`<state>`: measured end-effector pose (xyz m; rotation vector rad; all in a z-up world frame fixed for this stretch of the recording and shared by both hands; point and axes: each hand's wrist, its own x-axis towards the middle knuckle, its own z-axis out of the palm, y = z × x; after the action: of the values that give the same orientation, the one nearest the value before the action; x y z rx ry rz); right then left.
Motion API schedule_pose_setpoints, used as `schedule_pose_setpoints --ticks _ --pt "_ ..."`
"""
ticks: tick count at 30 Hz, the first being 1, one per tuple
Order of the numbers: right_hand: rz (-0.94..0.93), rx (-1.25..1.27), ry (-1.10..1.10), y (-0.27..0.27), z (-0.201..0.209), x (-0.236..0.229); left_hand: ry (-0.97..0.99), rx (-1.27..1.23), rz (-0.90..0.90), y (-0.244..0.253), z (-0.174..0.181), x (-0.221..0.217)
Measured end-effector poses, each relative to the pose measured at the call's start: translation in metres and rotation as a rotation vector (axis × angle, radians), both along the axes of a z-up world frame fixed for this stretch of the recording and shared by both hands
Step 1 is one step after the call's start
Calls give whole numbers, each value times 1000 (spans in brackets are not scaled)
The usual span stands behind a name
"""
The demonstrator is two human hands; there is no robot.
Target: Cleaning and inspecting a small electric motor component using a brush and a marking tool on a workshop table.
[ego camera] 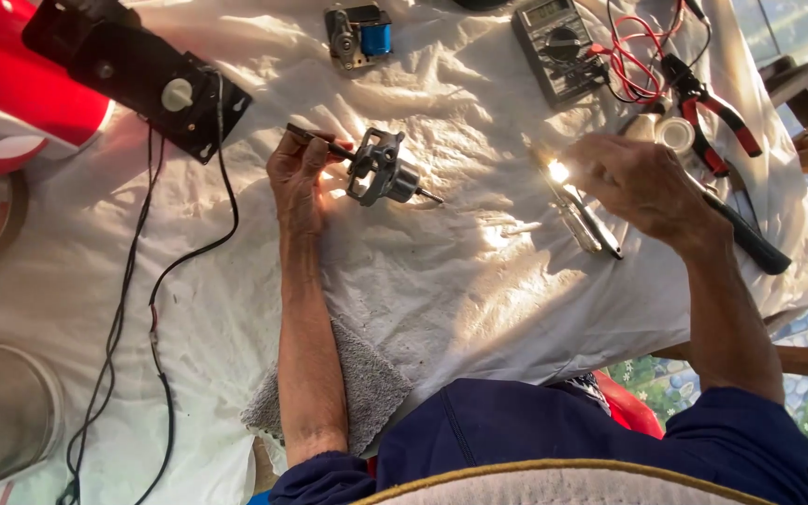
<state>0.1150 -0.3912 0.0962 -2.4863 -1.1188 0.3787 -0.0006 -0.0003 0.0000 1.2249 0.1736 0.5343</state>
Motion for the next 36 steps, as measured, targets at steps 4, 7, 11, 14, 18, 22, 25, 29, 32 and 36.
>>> schedule_pose_setpoints --ticks 4,7,11,14,18,22,25,29,32,36 --pt "-195 -207 26 -28 -18 -23 21 4 -16 -1 3 -1" --pt "-260 -295 31 -35 -32 -32 7 19 -16 0 1 -2" --pt "-258 -210 64 -36 -36 -33 14 2 -9 -2 3 -1" --pt "-281 -184 82 -38 -42 -33 9 6 -8 -1 2 -2" --pt "-237 105 -134 -34 -33 -32 2 3 8 -2 5 -1" --pt "-122 330 -256 -4 -8 -34 -9 -32 10 -2 6 -2" --pt "14 425 -314 21 3 -30 -11 11 6 -2 7 -2" --pt "147 430 -308 49 22 -32 -1 34 -2 0 6 -2" --pt "236 353 -413 62 28 -29 15 50 9 -1 9 -2" --pt "291 306 -538 84 31 -29 16 41 16 -1 6 -2"
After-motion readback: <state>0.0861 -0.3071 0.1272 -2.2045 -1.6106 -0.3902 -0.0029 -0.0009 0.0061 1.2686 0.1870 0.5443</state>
